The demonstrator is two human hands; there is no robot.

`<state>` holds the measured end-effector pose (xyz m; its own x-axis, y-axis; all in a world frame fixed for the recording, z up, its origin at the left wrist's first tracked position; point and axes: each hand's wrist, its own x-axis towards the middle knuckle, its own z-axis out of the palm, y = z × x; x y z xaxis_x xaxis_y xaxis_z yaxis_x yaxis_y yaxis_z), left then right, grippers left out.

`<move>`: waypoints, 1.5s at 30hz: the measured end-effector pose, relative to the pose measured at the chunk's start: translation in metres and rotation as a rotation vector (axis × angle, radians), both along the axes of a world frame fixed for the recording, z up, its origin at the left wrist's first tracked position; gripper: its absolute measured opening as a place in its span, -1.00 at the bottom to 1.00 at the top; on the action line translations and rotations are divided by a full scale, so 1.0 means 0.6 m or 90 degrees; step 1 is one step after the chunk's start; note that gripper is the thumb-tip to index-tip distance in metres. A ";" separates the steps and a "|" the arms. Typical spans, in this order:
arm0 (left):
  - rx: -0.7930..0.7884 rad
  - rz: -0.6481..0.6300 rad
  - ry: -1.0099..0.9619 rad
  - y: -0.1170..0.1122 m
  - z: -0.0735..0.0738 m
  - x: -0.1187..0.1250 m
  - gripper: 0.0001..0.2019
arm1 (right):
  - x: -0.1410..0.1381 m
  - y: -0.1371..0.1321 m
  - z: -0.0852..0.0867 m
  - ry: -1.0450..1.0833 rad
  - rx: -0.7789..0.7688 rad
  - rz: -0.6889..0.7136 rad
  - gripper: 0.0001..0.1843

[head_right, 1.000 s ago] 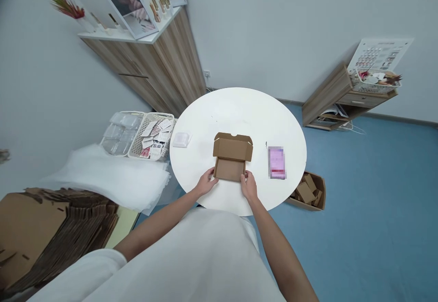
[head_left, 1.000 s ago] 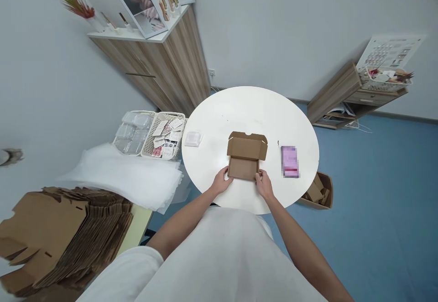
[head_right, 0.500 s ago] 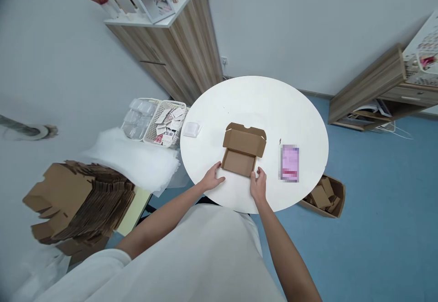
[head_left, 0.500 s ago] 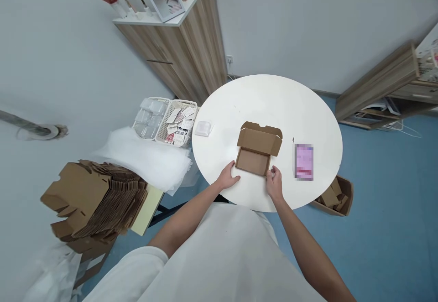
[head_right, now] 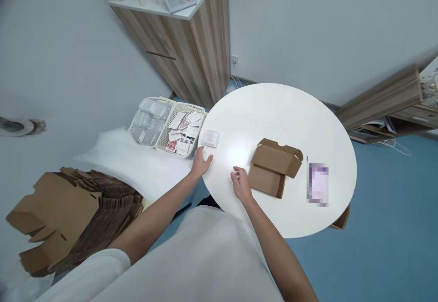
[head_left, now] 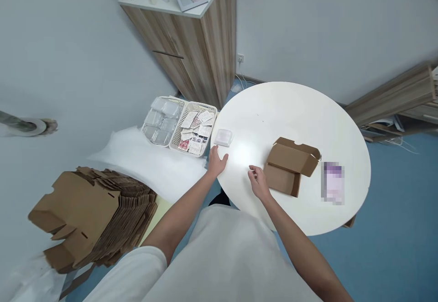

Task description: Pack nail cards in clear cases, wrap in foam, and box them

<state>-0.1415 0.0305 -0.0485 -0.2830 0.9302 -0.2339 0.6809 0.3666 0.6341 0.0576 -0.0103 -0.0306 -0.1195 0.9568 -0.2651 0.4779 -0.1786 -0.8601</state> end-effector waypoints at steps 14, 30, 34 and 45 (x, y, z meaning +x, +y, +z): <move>-0.092 -0.006 -0.169 0.115 -0.034 -0.041 -0.45 | -0.158 0.197 -0.055 0.046 -0.199 -0.144 -0.35; -0.184 0.256 -0.689 0.054 -0.032 -0.028 -0.52 | -0.113 0.114 -0.037 0.256 -0.189 -0.215 -0.57; -0.219 0.171 -0.837 0.026 -0.011 -0.007 -0.58 | -0.071 0.073 -0.015 0.286 -0.163 -0.208 -0.56; -0.091 -0.095 -0.510 -0.055 0.033 0.205 -0.75 | 0.146 -0.040 0.007 0.210 -0.052 -0.282 -0.67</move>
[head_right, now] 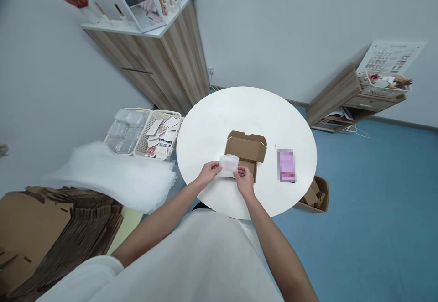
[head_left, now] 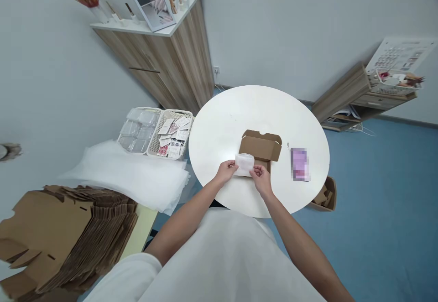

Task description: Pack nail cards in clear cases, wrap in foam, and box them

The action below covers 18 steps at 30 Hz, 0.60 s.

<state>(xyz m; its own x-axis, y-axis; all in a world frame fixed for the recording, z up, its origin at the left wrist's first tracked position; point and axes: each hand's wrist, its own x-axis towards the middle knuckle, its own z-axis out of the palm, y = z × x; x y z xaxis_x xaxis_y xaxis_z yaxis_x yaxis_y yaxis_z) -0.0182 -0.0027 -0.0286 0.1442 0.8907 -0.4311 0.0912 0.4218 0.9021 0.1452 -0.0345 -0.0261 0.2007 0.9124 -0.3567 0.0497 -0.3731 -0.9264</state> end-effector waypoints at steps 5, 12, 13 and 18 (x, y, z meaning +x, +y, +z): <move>0.049 -0.006 0.195 0.000 -0.011 0.070 -0.71 | 0.068 -0.004 -0.009 -0.132 -0.029 0.042 -0.66; 0.074 -0.016 0.301 0.000 -0.020 0.100 -0.73 | 0.091 0.012 -0.023 -0.247 -0.019 0.152 -0.64; 0.059 -0.019 0.291 0.000 -0.022 0.101 -0.72 | 0.092 0.013 -0.026 -0.239 -0.018 0.166 -0.63; 0.016 -0.077 0.229 0.000 -0.034 0.102 -0.59 | 0.098 0.019 -0.039 -0.250 -0.031 0.203 -0.59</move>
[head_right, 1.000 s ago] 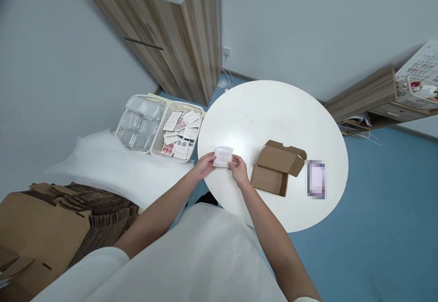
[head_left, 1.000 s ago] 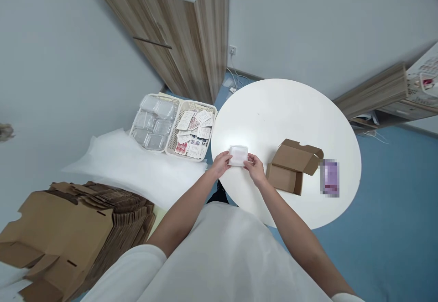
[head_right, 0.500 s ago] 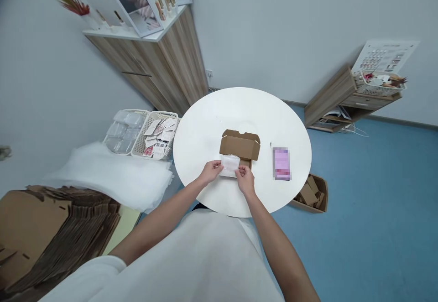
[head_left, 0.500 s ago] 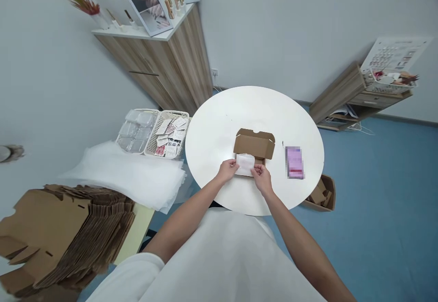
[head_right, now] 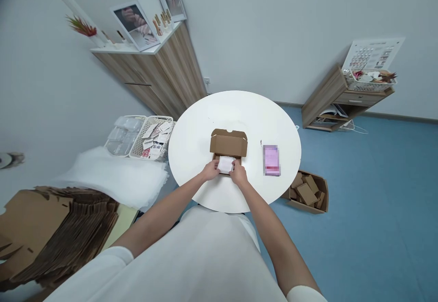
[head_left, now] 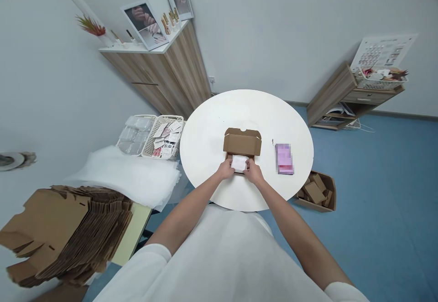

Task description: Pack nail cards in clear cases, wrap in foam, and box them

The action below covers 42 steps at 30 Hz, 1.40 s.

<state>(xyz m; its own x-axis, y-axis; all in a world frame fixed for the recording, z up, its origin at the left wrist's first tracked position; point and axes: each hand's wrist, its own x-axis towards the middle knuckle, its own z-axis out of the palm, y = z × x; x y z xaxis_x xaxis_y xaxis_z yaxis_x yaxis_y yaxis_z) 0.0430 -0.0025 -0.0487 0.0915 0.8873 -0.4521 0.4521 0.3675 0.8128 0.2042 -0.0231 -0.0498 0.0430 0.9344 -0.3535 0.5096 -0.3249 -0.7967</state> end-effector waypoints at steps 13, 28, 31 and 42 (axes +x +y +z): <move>0.125 0.135 0.050 0.019 0.040 -0.049 -0.61 | 0.048 0.016 0.046 -0.053 0.227 -0.084 -0.51; -0.030 0.018 -0.248 0.106 0.087 -0.067 -0.71 | 0.072 0.090 0.076 0.265 -0.055 -0.071 -0.41; -0.001 0.016 -0.267 0.111 0.092 -0.070 -0.69 | 0.059 0.092 0.081 0.271 -0.031 -0.076 -0.47; -0.112 0.060 -0.365 0.099 0.078 -0.112 -0.56 | 0.048 0.055 0.094 0.265 -0.014 -0.027 -0.28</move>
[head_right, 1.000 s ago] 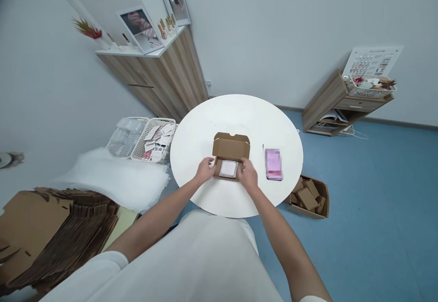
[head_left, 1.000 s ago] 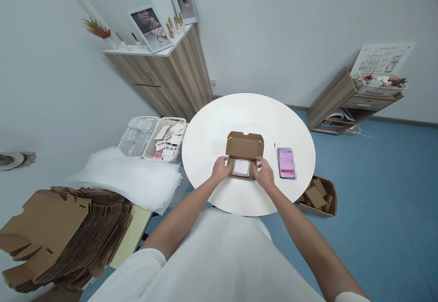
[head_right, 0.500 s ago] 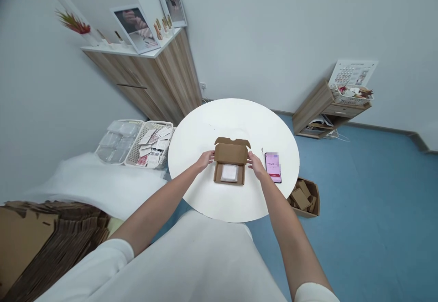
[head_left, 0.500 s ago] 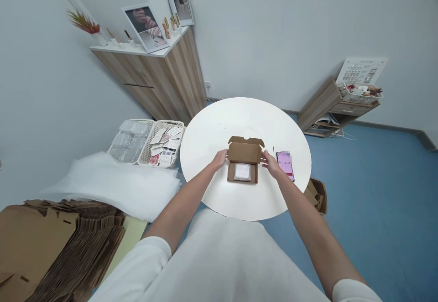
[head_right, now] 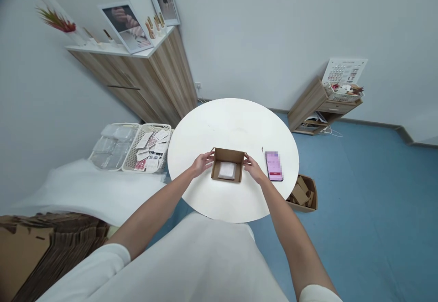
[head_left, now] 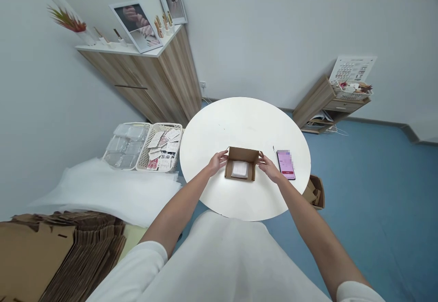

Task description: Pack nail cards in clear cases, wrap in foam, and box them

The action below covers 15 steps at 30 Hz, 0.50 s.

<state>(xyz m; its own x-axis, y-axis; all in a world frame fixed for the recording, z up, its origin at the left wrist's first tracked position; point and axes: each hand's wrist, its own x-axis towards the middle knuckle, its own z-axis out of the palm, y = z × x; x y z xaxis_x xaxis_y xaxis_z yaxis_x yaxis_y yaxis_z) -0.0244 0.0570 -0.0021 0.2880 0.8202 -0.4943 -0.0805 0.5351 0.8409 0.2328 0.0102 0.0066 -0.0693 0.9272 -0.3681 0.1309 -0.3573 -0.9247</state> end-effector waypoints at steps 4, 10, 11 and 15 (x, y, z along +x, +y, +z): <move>-0.020 -0.071 0.040 -0.009 -0.004 -0.022 -0.46 | 0.006 -0.015 -0.003 0.024 -0.019 0.031 -0.36; 0.030 -0.145 0.112 -0.028 0.005 -0.034 -0.53 | 0.014 -0.044 -0.023 0.073 -0.100 -0.003 -0.43; 0.040 -0.151 0.119 -0.031 0.005 -0.034 -0.55 | 0.015 -0.049 -0.025 0.078 -0.108 -0.004 -0.44; 0.095 -0.164 0.191 -0.048 -0.013 -0.029 -0.56 | 0.015 -0.068 -0.035 0.083 -0.128 0.003 -0.53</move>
